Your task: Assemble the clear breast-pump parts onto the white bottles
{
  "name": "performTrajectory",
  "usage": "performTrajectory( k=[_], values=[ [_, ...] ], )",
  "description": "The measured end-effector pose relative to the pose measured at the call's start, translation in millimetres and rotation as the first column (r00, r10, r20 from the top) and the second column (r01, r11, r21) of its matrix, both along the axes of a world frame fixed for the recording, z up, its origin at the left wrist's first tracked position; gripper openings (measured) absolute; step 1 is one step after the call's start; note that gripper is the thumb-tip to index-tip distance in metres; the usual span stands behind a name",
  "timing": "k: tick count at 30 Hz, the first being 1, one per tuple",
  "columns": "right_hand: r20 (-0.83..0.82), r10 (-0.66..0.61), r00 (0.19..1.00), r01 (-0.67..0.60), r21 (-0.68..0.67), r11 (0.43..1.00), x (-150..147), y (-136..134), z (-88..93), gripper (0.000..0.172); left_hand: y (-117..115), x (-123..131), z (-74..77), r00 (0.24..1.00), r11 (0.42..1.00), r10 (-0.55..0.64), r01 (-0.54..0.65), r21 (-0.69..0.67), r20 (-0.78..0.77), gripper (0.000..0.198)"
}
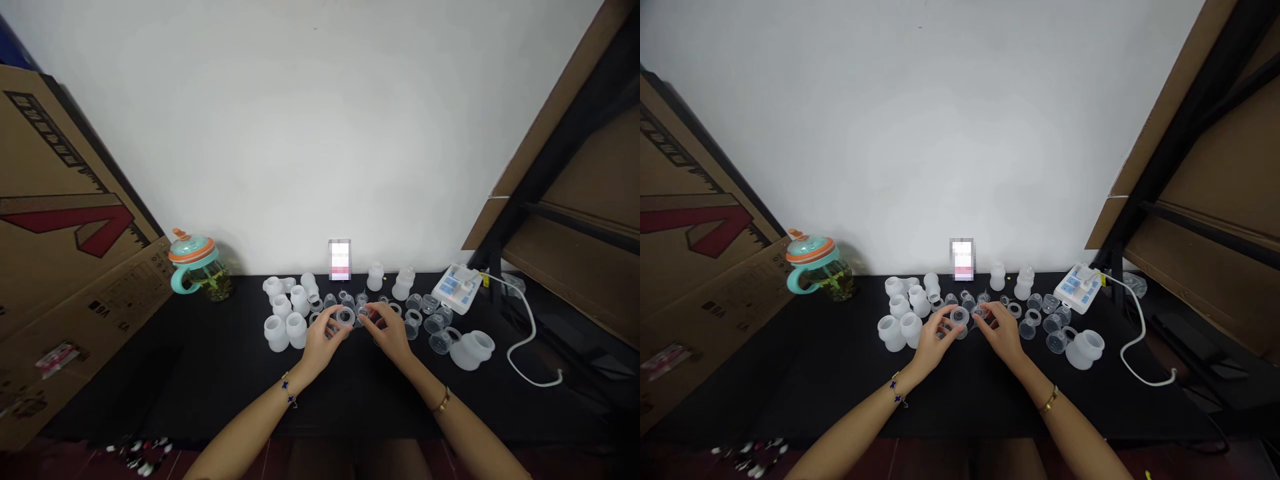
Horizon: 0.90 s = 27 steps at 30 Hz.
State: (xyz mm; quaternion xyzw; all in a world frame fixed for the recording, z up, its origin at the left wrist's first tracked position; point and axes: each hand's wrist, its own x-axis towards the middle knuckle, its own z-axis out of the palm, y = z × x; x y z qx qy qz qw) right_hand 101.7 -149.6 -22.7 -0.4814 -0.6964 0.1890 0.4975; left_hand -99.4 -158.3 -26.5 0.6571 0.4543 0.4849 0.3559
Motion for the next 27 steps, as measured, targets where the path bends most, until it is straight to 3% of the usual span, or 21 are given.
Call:
performTrajectory(
  k=[19, 23, 27],
  values=[
    [-0.055, 0.011, 0.998, -0.012, -0.021, 1.0, -1.5, -1.9, 3.2, 0.022, -0.1, 0.5, 5.3, 1.0, 1.0, 0.008, -0.008, -0.003, -0.002, 0.043],
    [-0.233, 0.028, 0.972, -0.062, -0.139, 0.988, -2.1, -1.1, 2.7, 0.027, 0.1, -0.1, 3.4, 1.0, 1.0, 0.012, -0.012, 0.009, 0.007, 0.044],
    [-0.555, 0.088, 0.827, -0.282, -0.275, 0.919, -2.8, 2.8, 0.8, 0.035, 0.6, 0.0, 2.0, 1.0, 0.999, 0.02, -0.02, 0.029, 0.014, 0.044]
  ],
)
